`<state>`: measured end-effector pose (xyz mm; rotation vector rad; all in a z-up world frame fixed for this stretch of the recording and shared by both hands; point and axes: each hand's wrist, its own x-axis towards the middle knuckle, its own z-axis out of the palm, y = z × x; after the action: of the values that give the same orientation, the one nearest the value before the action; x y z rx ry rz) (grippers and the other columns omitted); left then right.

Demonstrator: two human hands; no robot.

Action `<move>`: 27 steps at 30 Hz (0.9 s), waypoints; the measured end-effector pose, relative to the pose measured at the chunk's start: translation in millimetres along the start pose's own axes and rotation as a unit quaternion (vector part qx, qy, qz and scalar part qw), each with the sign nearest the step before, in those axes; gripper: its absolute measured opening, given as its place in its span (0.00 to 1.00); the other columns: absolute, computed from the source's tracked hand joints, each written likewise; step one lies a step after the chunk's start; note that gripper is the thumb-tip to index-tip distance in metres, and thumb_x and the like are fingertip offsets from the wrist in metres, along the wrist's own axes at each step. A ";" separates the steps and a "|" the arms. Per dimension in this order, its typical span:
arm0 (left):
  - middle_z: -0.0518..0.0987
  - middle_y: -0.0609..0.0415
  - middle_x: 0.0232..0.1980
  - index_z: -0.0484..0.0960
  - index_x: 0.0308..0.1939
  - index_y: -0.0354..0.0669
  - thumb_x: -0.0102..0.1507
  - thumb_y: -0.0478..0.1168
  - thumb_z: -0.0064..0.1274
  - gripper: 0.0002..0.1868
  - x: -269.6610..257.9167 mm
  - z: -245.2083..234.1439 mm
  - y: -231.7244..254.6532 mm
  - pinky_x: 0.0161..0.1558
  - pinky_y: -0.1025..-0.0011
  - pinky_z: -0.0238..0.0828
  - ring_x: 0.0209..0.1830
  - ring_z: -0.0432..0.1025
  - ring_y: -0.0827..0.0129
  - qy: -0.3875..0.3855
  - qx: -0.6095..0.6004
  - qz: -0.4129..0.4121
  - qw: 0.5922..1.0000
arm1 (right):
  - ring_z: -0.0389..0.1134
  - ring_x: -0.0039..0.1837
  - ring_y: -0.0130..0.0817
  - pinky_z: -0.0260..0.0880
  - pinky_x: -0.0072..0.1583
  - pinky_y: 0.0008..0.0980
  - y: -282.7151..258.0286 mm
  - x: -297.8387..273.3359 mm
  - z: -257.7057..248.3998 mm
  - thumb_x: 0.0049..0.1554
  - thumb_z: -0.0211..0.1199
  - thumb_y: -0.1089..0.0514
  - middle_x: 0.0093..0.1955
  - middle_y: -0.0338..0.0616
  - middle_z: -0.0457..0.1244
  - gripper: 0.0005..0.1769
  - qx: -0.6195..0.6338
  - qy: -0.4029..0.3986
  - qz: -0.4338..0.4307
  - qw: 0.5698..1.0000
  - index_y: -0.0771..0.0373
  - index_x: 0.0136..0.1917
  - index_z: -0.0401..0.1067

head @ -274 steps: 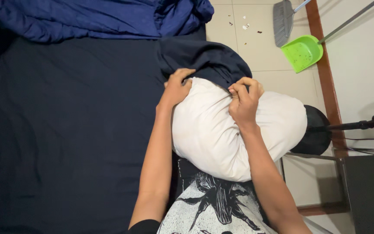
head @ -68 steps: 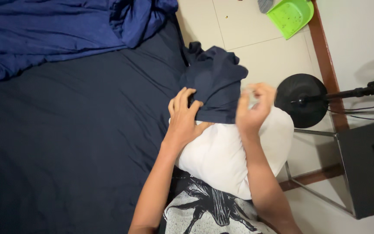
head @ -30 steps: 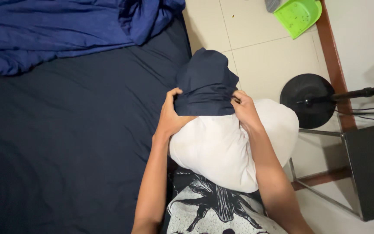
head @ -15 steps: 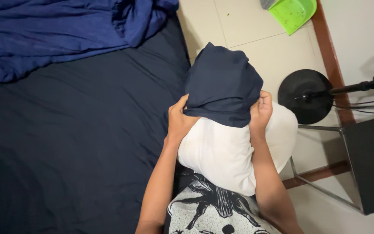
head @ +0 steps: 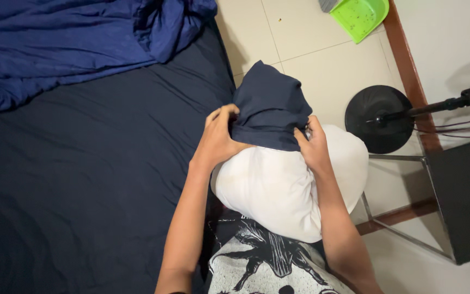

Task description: The person puts a pillowcase onto a pillow by pulling the fabric over the pillow and smoothing it down by hand.

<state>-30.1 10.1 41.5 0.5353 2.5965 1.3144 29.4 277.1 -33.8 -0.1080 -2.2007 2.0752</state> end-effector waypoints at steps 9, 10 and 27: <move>0.82 0.45 0.57 0.73 0.69 0.39 0.53 0.45 0.72 0.43 -6.9 38.0 -39.4 0.62 0.66 0.57 0.55 0.74 0.56 0.051 -0.082 0.062 0.993 | 0.65 0.61 0.28 0.62 0.65 0.26 4.3 1.0 0.0 0.56 0.56 0.70 0.61 0.41 0.64 0.27 0.009 0.021 0.047 0.999 0.66 0.69 0.61; 0.83 0.46 0.54 0.76 0.68 0.40 0.52 0.45 0.72 0.41 -8.1 40.6 -40.8 0.62 0.67 0.59 0.53 0.73 0.55 0.044 -0.072 0.016 0.996 | 0.62 0.65 0.32 0.59 0.69 0.28 8.2 3.4 -2.1 0.58 0.55 0.70 0.65 0.48 0.60 0.30 0.004 0.000 0.051 0.999 0.69 0.74 0.61; 0.69 0.41 0.68 0.51 0.83 0.42 0.47 0.45 0.74 0.66 -13.7 38.5 -45.6 0.70 0.61 0.62 0.69 0.66 0.51 0.055 -0.156 0.040 0.985 | 0.55 0.80 0.48 0.49 0.80 0.42 -7.2 82.6 7.1 0.54 0.53 0.66 0.83 0.57 0.52 0.54 0.006 -0.042 -0.028 0.999 0.56 0.88 0.32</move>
<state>-15.9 8.3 -18.1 0.5272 2.4027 1.7819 -53.2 280.3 -24.1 0.0416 -2.2112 2.0995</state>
